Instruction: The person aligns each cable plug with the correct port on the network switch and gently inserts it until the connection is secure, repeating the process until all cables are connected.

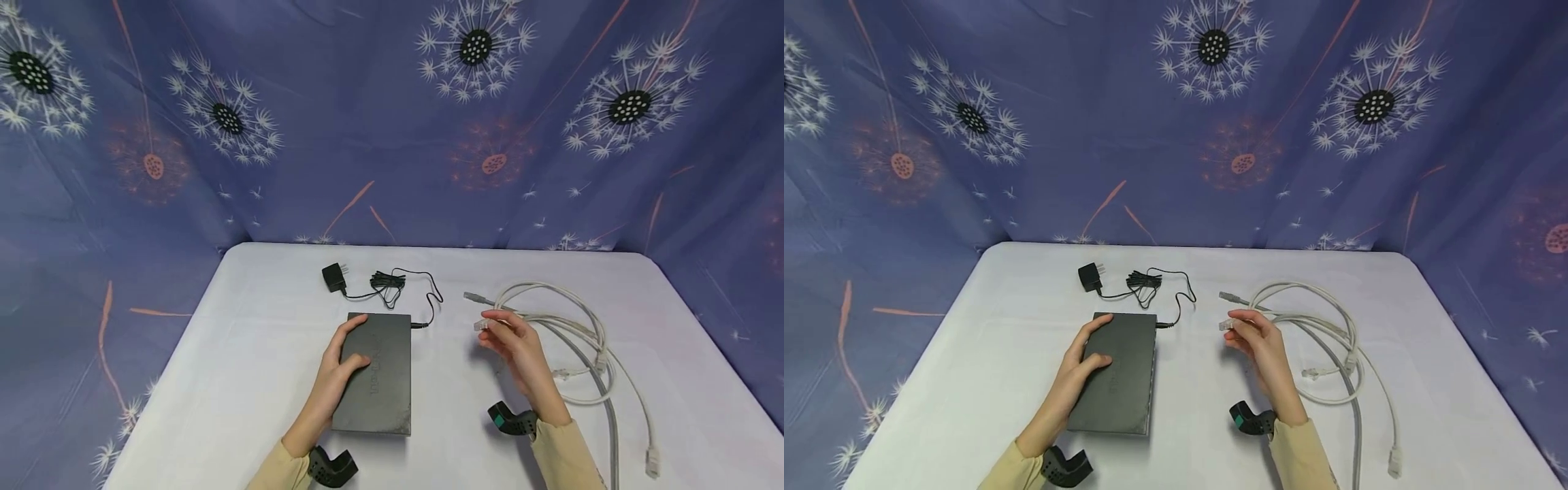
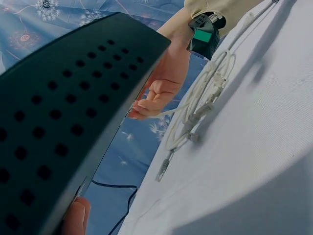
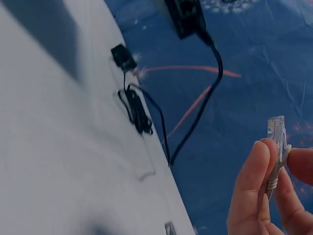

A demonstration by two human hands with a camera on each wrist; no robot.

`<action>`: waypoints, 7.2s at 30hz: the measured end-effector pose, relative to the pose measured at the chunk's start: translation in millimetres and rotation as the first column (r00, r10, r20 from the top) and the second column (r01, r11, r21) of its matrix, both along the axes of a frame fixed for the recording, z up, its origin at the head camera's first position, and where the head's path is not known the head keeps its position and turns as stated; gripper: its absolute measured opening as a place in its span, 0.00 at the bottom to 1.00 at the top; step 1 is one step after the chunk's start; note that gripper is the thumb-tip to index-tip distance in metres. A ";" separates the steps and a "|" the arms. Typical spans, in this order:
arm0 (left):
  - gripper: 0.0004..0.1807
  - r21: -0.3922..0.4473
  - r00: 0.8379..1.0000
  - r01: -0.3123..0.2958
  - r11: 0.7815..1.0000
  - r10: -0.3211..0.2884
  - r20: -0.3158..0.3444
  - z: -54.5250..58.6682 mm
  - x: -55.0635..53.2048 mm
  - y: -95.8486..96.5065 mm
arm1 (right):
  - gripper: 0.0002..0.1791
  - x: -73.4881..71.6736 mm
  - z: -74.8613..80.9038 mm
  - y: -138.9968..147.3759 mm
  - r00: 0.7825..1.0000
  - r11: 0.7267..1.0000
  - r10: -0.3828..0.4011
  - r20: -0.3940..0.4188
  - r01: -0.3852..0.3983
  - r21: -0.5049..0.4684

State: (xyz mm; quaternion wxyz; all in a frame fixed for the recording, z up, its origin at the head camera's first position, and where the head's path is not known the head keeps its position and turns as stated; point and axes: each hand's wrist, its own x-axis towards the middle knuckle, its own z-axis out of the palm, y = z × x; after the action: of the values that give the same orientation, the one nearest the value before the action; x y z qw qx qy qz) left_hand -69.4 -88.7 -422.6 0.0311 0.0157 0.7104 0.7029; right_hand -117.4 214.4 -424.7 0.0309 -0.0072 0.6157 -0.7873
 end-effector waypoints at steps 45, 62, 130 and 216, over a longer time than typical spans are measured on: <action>0.35 0.079 1.000 0.018 0.997 -0.017 -0.010 8.2 -0.9 17.4 | 0.09 15.3 17.4 -68.6 0.984 0.984 -0.175 0.031 0.176 -0.031; 0.35 0.094 0.999 0.030 0.995 -0.027 -0.034 8.7 1.0 20.2 | 0.06 19.0 18.0 -75.6 0.981 0.980 -0.195 0.022 0.196 -0.026; 0.37 0.061 0.994 0.106 0.993 -0.104 -0.025 13.4 2.3 24.1 | 0.03 26.2 15.4 -79.7 0.982 0.982 -0.185 0.036 0.186 -0.039; 0.34 0.076 0.999 0.033 0.997 -0.034 0.011 -4.4 8.0 19.0 | 0.12 1.5 2.6 -5.2 0.969 0.965 -0.247 0.018 0.244 0.099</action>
State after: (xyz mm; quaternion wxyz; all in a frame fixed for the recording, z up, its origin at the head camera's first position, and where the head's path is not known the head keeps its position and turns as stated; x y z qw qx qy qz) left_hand -61.4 -69.7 -427.0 0.0465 0.0245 0.6827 0.7288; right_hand -115.9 209.1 -422.1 -0.0570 0.0825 0.6485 -0.7546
